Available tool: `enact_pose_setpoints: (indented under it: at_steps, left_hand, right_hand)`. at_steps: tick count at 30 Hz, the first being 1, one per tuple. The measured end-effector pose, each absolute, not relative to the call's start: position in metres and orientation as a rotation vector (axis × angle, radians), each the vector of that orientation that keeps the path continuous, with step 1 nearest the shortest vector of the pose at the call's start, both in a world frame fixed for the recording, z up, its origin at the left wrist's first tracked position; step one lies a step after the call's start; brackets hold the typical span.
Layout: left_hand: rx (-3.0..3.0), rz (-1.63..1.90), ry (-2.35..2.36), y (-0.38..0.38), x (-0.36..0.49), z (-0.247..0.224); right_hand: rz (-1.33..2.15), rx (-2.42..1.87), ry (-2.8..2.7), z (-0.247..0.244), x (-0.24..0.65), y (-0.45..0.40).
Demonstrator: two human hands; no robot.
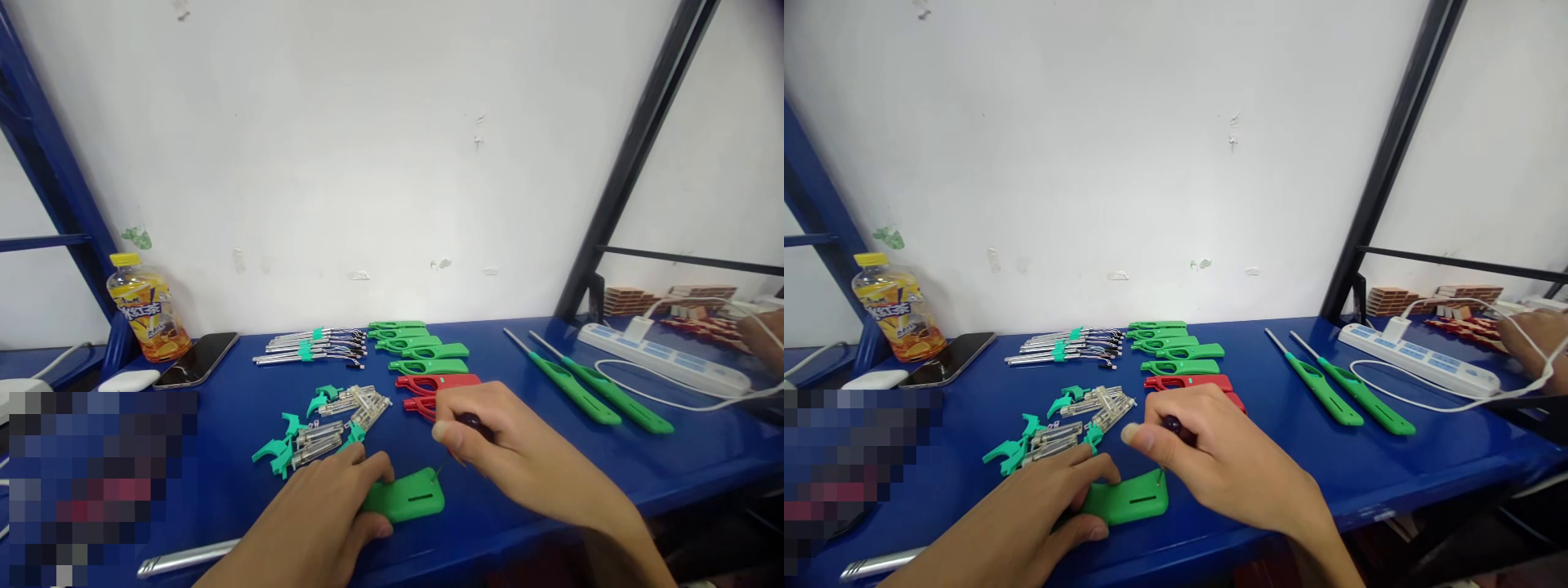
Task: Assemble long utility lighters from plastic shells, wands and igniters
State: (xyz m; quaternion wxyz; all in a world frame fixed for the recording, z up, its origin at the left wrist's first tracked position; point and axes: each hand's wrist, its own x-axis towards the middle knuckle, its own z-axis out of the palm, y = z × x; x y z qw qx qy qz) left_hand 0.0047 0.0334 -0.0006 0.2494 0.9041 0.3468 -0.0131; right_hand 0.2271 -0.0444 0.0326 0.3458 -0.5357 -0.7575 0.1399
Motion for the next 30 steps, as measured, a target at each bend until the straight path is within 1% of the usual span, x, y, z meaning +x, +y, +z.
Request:
enact_pose_setpoints:
  at_steps: [13, 19, 26, 30]
  left_hand:
    - [2.48, -0.063, 0.921, 0.035, 0.004, 0.001]
    - [2.468, -0.077, 0.954, 0.034, 0.004, -0.003]
    - [2.452, -0.1, 0.953, 0.033, 0.006, 0.003]
    - [2.444, -0.095, 0.954, 0.033, 0.006, 0.003]
  right_hand:
    - [0.563, -1.232, -2.111, 0.04, 0.227, -0.056]
    - [0.605, -1.358, -1.998, 0.036, 0.227, -0.051]
    - [0.576, -1.247, -1.95, 0.028, 0.224, -0.043]
    - [0.65, -1.261, -1.89, 0.024, 0.23, -0.043]
